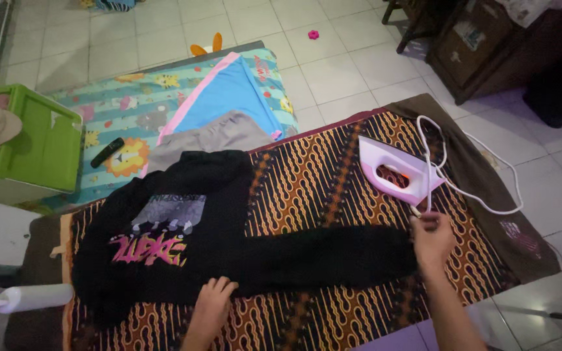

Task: The person irons a black t-shirt on a patterned ironing board. They repeatedly smooth the fabric, use a pink iron to press the sleeves and body, and flip the shirt to iron both sides.

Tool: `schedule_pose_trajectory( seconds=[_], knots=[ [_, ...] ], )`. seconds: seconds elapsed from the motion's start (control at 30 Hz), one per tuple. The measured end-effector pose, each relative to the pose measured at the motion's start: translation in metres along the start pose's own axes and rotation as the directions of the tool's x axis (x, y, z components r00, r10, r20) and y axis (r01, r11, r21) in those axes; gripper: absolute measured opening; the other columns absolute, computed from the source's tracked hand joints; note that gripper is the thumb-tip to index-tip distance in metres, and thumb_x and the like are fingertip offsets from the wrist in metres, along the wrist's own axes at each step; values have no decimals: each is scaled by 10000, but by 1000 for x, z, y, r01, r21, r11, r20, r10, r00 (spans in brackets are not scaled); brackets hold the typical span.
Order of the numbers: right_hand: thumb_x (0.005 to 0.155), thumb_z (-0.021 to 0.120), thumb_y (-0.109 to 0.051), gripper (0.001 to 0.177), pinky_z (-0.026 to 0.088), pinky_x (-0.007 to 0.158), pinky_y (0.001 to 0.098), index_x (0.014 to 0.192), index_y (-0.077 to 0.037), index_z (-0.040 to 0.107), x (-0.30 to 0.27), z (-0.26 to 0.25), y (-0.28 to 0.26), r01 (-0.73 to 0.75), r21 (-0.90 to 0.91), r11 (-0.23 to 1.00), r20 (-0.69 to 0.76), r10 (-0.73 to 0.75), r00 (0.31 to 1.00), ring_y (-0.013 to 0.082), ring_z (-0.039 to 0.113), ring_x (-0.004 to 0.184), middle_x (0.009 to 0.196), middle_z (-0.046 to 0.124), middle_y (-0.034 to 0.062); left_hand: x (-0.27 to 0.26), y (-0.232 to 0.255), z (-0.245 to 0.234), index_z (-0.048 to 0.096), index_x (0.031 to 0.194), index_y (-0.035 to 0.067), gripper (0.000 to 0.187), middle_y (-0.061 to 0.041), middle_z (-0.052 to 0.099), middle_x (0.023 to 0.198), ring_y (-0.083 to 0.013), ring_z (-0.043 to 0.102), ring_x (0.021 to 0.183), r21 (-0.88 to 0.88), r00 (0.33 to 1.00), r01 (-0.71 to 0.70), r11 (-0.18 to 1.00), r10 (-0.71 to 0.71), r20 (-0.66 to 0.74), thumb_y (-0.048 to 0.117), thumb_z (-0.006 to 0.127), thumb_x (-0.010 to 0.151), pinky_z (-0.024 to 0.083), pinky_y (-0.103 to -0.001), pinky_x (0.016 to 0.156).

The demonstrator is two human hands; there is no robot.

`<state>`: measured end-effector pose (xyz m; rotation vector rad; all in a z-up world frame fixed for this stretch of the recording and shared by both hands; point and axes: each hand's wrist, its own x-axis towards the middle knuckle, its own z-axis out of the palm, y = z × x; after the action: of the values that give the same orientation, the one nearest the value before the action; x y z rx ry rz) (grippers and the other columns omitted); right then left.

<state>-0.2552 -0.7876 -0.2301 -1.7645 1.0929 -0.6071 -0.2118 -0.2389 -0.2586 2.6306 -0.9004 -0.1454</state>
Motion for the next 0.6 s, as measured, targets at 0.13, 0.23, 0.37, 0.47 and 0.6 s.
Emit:
schedule_pose_trajectory(
  seconds=[0.13, 0.23, 0.37, 0.47, 0.6],
  knots=[
    [708, 925, -346, 534, 544, 824, 527, 1124, -59, 753, -1, -18, 91, 109, -600, 792, -195, -277, 941, 427, 685, 923, 928, 710, 229, -11, 5, -18, 671, 1142, 136, 444, -46, 618, 1114, -280, 563, 1033, -9, 991, -19, 1000, 20, 134, 44, 673, 708, 442, -439, 880],
    [695, 955, -469, 708, 500, 917, 561, 1186, -8, 736, -2, -22, 134, 61, -625, 778, -151, -197, 969, 445, 685, 994, 1045, 727, 243, -14, 18, -24, 678, 1121, 123, 441, -61, 623, 1110, -291, 559, 1035, -7, 995, -61, 998, 61, 77, 73, 720, 685, 396, -492, 902],
    [750, 934, -462, 697, 541, 940, 499, 1217, 9, 719, 8, -15, 145, -63, -612, 788, -20, 65, 998, 413, 702, 1021, 1096, 745, 253, 3, 36, -20, 677, 1027, 90, 405, -91, 628, 1029, -344, 558, 1113, 45, 972, -190, 981, 194, -130, 129, 747, 630, 373, -558, 949],
    [838, 899, -276, 542, 544, 876, 433, 1221, 28, 666, 15, -16, 143, 28, -259, 966, -35, -38, 999, 319, 705, 948, 1068, 734, 211, 9, 33, -15, 664, 1032, 111, 234, -44, 641, 984, -265, 598, 984, 9, 983, -185, 983, 185, -8, 180, 748, 825, 413, -470, 943],
    [838, 853, -100, 448, 503, 763, 284, 1205, -64, 599, 45, -19, 131, 37, 200, 979, 3, -38, 999, 149, 630, 850, 974, 683, 74, 5, 22, -14, 684, 1088, 110, 257, -35, 658, 920, -236, 630, 865, -49, 977, -208, 977, 210, 25, 221, 742, 863, 442, -420, 814]
  ],
)
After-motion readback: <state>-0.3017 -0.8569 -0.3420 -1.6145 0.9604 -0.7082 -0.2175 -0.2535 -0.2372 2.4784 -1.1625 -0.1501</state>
